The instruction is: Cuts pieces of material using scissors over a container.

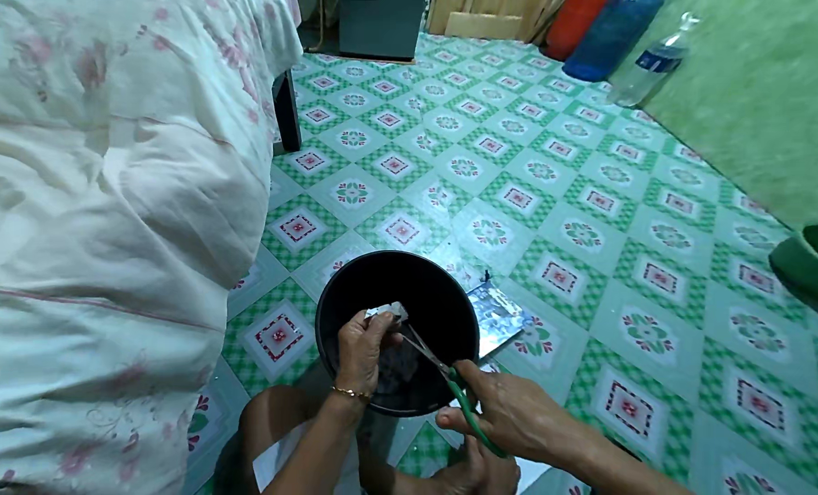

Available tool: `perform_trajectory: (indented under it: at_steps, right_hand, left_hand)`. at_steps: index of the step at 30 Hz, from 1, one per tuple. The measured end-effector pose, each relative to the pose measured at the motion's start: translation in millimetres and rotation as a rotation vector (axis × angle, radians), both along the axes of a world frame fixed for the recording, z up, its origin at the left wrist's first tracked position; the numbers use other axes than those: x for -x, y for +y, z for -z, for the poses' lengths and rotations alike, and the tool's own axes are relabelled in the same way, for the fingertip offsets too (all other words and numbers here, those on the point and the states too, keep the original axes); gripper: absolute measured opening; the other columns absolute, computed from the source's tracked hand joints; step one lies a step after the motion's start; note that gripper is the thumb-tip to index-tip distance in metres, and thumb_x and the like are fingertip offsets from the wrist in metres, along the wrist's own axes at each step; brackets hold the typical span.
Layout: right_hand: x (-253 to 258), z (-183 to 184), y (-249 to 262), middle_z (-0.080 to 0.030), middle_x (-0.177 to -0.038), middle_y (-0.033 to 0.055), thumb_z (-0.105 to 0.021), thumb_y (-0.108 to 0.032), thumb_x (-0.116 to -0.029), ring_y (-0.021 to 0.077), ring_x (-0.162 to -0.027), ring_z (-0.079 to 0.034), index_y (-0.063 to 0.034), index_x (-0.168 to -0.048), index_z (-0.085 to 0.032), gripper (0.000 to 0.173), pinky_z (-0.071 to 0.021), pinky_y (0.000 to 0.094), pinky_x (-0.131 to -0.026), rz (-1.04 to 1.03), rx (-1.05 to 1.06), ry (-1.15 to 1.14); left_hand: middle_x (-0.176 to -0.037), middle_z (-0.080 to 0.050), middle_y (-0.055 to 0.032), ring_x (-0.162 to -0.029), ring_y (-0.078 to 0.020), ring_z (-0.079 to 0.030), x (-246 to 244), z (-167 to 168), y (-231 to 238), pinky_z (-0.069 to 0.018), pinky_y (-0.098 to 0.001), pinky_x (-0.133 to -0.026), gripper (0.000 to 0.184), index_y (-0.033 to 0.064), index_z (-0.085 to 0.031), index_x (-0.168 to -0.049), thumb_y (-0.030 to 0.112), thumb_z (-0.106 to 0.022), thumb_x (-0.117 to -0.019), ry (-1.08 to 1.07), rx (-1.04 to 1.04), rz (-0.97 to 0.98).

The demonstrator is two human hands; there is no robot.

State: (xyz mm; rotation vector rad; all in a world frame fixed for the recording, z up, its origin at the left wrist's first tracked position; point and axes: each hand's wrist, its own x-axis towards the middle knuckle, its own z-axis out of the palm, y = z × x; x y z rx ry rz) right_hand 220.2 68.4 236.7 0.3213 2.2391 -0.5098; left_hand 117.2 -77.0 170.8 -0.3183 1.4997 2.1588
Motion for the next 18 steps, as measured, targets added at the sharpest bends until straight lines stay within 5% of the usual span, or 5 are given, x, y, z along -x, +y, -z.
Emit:
perform_trajectory:
  at_steps: [10,18]
  right_hand:
    - [-1,4,0,-0.066,-0.096,0.0236,-0.053,-0.060,-0.0995,0.0413,-0.093,-0.066,0.0026,-0.131,-0.053,0.070,-0.0496,0.0569,-0.081,0.049,0.068,0.111]
    - [-6,21,9,-0.064,-0.084,0.0196,-0.058,-0.054,-0.0993,0.0352,-0.079,-0.065,0.0048,-0.115,-0.060,0.060,-0.0508,0.0518,-0.072,0.100,0.160,0.270]
  left_hand:
    - [-0.069,-0.065,0.0043,-0.063,0.0009,-0.064,-28,18,9,-0.0566,-0.0172,-0.066,0.004,-0.0040,-0.063,-0.087,-0.007,-0.063,-0.0892,0.437,0.103,-0.022]
    - [-0.074,-0.072,0.0010,-0.065,-0.0040,-0.068,-26,19,7,-0.0595,-0.0209,-0.067,0.009,-0.0041,-0.069,-0.092,-0.009,-0.061,-0.0928,0.285,-0.072,0.052]
